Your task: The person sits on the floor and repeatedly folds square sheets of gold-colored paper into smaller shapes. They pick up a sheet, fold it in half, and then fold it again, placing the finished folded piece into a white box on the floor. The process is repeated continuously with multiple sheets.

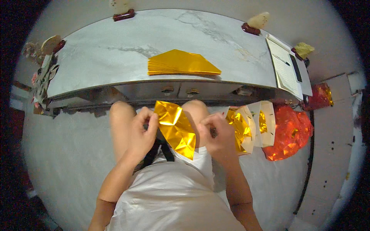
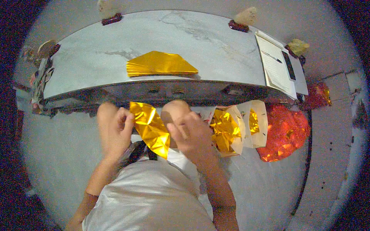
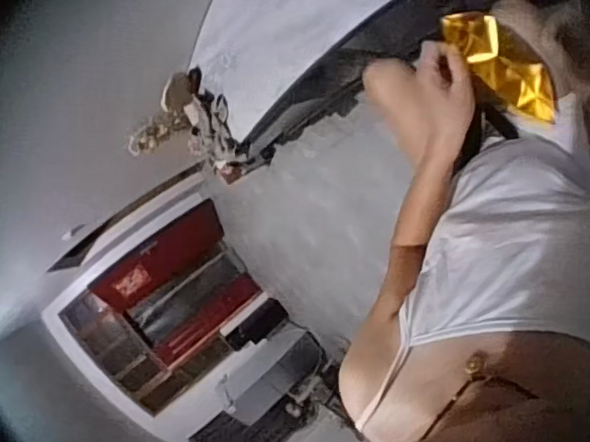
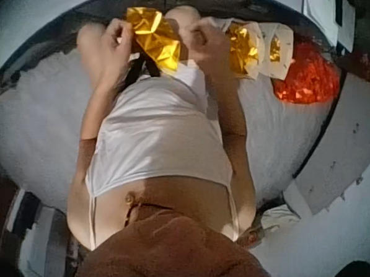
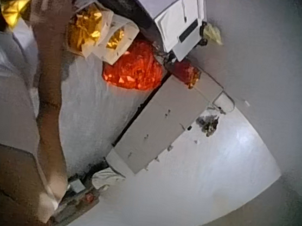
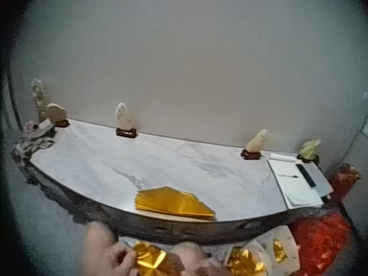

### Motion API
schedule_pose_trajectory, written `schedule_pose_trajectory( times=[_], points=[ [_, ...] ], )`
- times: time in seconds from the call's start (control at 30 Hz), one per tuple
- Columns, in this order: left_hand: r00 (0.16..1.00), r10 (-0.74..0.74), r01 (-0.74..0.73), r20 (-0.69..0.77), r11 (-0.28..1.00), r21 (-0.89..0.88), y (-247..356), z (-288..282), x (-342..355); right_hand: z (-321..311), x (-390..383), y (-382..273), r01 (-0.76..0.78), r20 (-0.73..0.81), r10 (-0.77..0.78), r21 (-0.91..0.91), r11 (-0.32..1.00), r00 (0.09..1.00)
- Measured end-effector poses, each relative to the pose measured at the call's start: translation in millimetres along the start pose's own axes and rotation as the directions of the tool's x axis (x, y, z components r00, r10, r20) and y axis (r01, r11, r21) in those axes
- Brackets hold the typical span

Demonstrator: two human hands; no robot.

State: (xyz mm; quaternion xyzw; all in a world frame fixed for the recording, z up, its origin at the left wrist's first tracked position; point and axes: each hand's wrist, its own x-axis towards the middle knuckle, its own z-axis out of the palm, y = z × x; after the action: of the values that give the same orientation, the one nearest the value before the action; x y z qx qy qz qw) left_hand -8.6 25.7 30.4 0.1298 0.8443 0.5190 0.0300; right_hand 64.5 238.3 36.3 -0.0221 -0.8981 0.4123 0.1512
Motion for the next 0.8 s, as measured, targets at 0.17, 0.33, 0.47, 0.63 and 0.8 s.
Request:
schedule_pose_trajectory(
  times=[0.17,0.33,0.47,0.63,0.8],
  points=[
    [0.999,-0.032,0.028,-0.017,0.985,-0.168,-13.4,23.8,0.0,-1.2,-34.1,4.7,-0.056,0.043,0.051,0.123,0.991,0.998],
    [0.993,-0.04,0.079,0.111,0.922,-0.38,13.0,29.4,-5.6,-11.1,-69.2,49.2,-0.379,-0.068,0.386,0.089,0.921,0.92],
    [0.95,0.045,0.133,0.309,0.838,-0.529,45.5,4.2,-14.1,-59.0,-101.2,107.6,-0.569,-0.205,0.566,0.048,0.821,0.799],
    [0.833,0.329,0.016,0.445,0.789,-0.615,94.0,-24.4,-25.3,-86.1,-157.0,209.9,-0.64,-0.098,0.701,0.335,0.692,0.707],
    [0.532,0.613,0.038,0.584,0.672,-0.739,101.4,-32.6,-20.5,-76.3,-124.4,186.5,-0.803,0.031,0.832,0.282,0.525,0.554]
  ],
)
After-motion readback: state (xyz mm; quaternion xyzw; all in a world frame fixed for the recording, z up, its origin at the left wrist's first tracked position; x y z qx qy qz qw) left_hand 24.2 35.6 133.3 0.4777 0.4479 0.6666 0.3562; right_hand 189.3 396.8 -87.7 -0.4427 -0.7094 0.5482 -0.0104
